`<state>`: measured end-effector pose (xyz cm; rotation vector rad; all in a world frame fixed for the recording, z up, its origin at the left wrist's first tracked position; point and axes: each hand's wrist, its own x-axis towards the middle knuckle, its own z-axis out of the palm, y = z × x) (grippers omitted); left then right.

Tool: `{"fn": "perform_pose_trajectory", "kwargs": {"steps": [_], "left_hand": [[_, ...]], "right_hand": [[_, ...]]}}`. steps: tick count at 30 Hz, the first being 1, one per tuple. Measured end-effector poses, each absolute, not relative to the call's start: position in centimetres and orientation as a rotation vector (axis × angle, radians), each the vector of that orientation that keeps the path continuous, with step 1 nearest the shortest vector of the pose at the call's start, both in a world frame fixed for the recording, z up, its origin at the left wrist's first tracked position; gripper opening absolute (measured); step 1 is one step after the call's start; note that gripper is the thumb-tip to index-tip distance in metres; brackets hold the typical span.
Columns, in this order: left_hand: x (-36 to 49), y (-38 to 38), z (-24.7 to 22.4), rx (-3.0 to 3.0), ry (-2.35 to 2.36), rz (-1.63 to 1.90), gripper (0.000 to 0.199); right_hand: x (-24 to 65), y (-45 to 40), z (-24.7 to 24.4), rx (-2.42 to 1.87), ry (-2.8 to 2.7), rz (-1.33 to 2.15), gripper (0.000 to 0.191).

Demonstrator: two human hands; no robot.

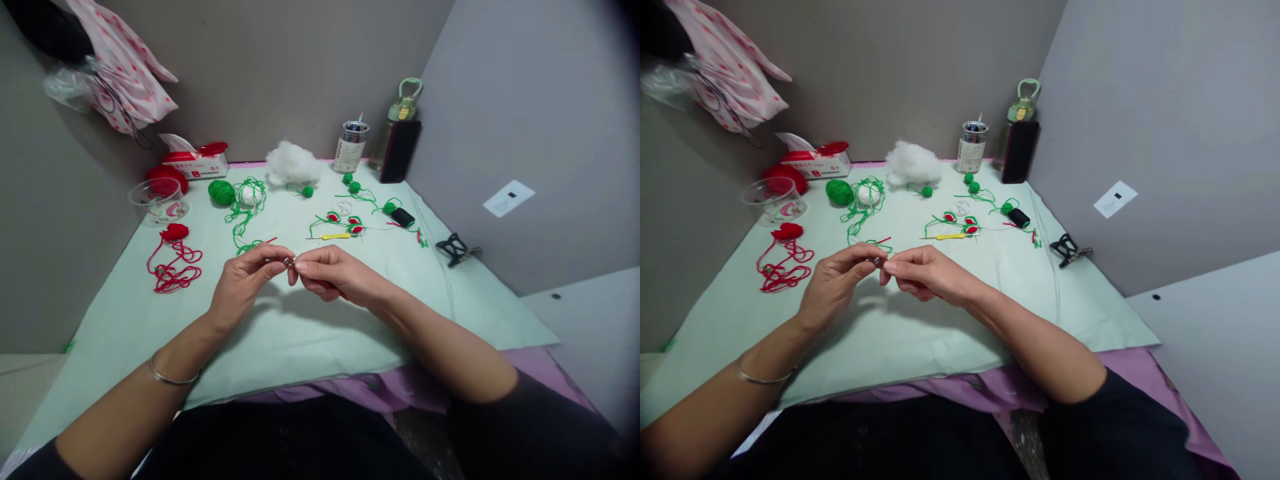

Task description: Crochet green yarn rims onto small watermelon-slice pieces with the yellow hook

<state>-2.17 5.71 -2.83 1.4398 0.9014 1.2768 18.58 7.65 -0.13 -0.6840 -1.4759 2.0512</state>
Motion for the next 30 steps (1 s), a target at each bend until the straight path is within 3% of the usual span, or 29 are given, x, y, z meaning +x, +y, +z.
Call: {"fn": "perform_pose_trajectory", "kwargs": {"steps": [18,25,30], "left_hand": [[-2.0,5.5,-1.9,1.395,1.083,1.272,0.017],[-1.8,5.4,-1.6,1.397,1.108,1.272,0.017],[-1.9,5.6,-1.8,1.383,1.110,1.257,0.020]], "right_hand": [[17.9,6.7,0.1,-0.862,-1.728,1.405,0.044],[17.7,6.4,-0.5,-0.982,-1.887,1.049,0.028],[17.6,6.1,-1.1,-1.055,-2.007,0.698,0.028]]}}
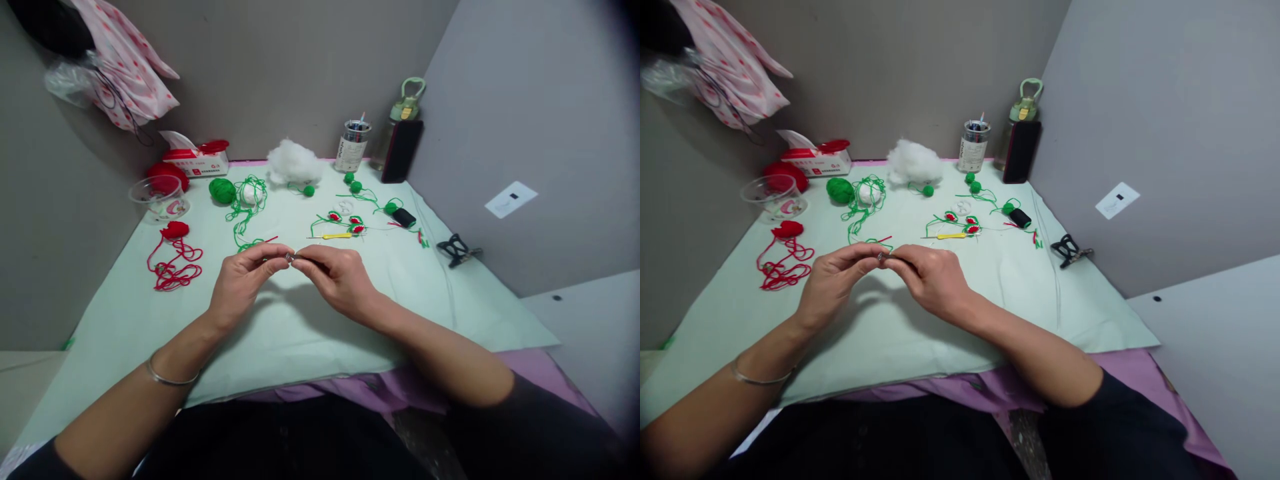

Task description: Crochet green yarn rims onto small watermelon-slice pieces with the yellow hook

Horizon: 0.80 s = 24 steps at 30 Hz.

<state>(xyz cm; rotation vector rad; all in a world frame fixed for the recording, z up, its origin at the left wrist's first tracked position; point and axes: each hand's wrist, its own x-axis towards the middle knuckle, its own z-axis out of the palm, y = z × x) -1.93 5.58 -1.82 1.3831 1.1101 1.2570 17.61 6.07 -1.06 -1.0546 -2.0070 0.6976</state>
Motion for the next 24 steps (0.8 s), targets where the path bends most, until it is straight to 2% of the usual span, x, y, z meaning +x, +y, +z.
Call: {"fn": "perform_pose_trajectory", "kwargs": {"steps": [3,9,12,24], "left_hand": [[-2.0,5.8,-2.3,1.363,1.095,1.257,0.021],[-2.0,5.9,-3.0,1.304,1.051,1.256,0.023],[-1.9,5.7,-3.0,1.266,1.025,1.260,0.021],[-1.6,5.4,-2.7,1.233,0.960,1.210,0.019]], "right_hand": [[17.7,6.1,-0.9,-1.125,-2.039,0.654,0.025],[18.3,7.3,0.2,-1.025,-1.901,1.185,0.037],[18.4,7.6,0.5,-0.995,-1.769,1.318,0.041],[17.9,7.5,0.2,-0.951,-1.668,1.488,0.022]]}}
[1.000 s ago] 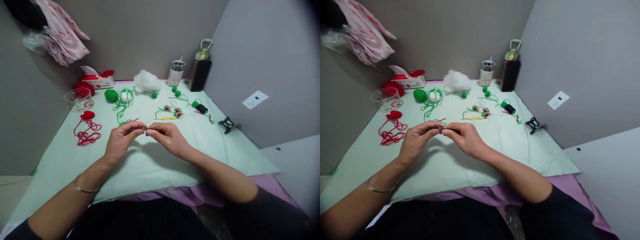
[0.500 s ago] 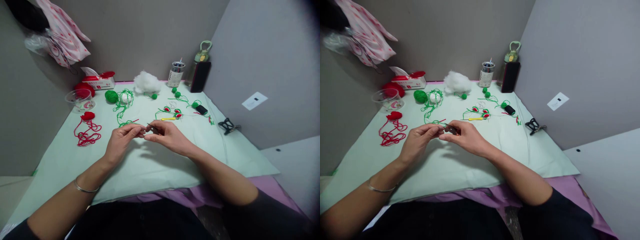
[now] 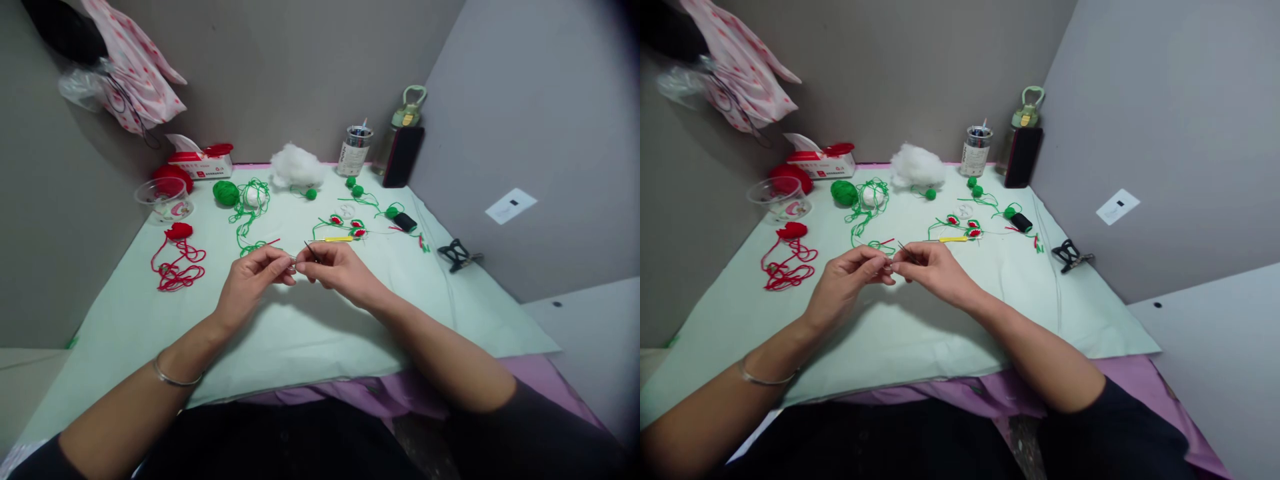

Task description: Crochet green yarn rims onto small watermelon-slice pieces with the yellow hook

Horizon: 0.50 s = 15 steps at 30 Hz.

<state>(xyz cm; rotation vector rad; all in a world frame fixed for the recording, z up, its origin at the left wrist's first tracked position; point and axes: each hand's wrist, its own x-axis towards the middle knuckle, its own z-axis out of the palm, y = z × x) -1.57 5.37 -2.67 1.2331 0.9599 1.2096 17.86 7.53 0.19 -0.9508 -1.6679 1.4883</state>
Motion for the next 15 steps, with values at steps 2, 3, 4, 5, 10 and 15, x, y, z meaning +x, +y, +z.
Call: {"fn": "perform_pose_trajectory", "kwargs": {"steps": [2,3,4,5,10,15], "left_hand": [[-1.5,5.4,-2.7,1.218,0.948,1.191,0.022],[-1.5,5.4,-2.6,1.209,0.945,1.180,0.022],[-1.5,5.4,-2.6,1.199,0.944,1.167,0.022],[-1.5,5.5,-2.5,1.189,0.944,1.152,0.022],[-1.5,5.7,-2.0,1.129,0.954,1.098,0.024],[-1.7,5.7,-1.8,1.070,0.952,1.091,0.025]], "right_hand": [[17.9,7.7,0.1,-0.972,-1.639,1.522,0.022],[17.9,7.7,0.0,-0.985,-1.632,1.533,0.022],[18.0,7.7,0.0,-0.995,-1.631,1.539,0.022],[18.0,7.7,0.0,-0.999,-1.636,1.539,0.022],[18.6,8.0,0.3,-0.995,-1.742,1.519,0.026],[20.7,9.7,0.7,-1.111,-1.902,1.203,0.036]]}}
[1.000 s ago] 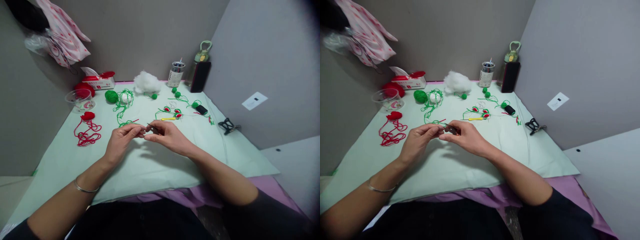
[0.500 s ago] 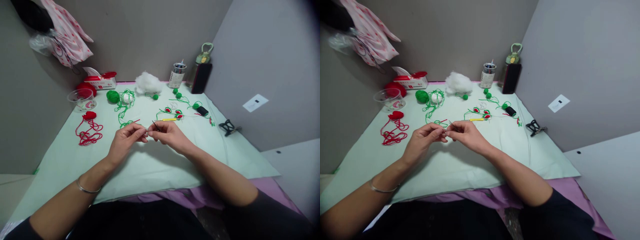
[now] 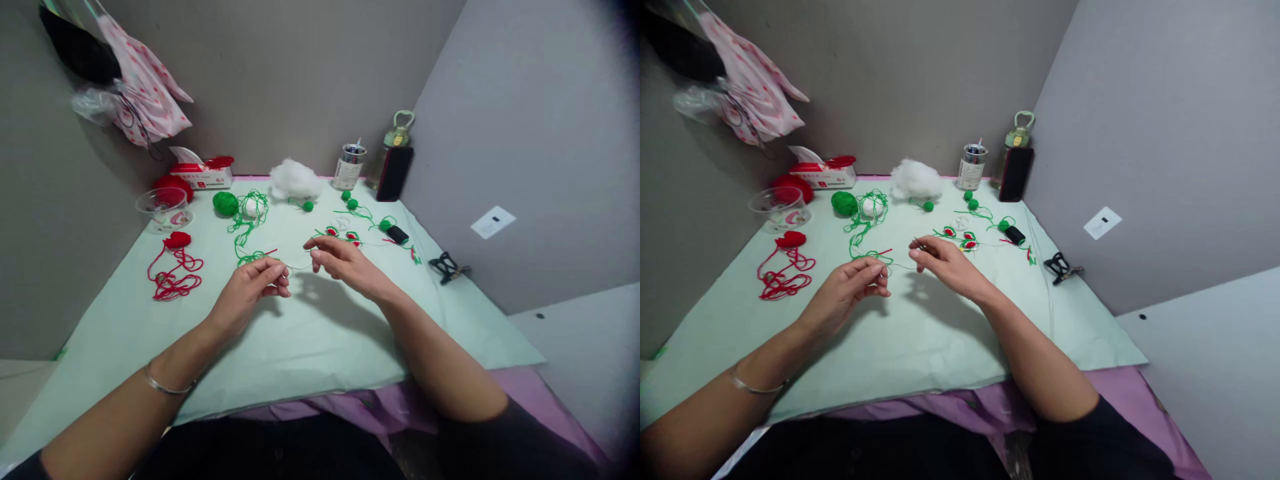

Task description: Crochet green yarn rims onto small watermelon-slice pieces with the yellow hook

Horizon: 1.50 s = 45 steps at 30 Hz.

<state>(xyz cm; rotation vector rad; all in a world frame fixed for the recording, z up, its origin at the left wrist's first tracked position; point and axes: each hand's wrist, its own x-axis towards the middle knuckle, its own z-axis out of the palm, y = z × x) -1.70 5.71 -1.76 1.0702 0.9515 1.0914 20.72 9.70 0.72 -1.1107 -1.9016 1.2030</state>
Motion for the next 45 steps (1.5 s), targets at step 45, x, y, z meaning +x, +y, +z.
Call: {"fn": "perform_pose_trajectory", "kwargs": {"steps": [45], "left_hand": [[-5.2,8.6,-1.2,0.763,0.922,1.609,0.014]], "right_hand": [[19.0,9.6,-2.9,-1.183,-2.115,1.214,0.016]]}}
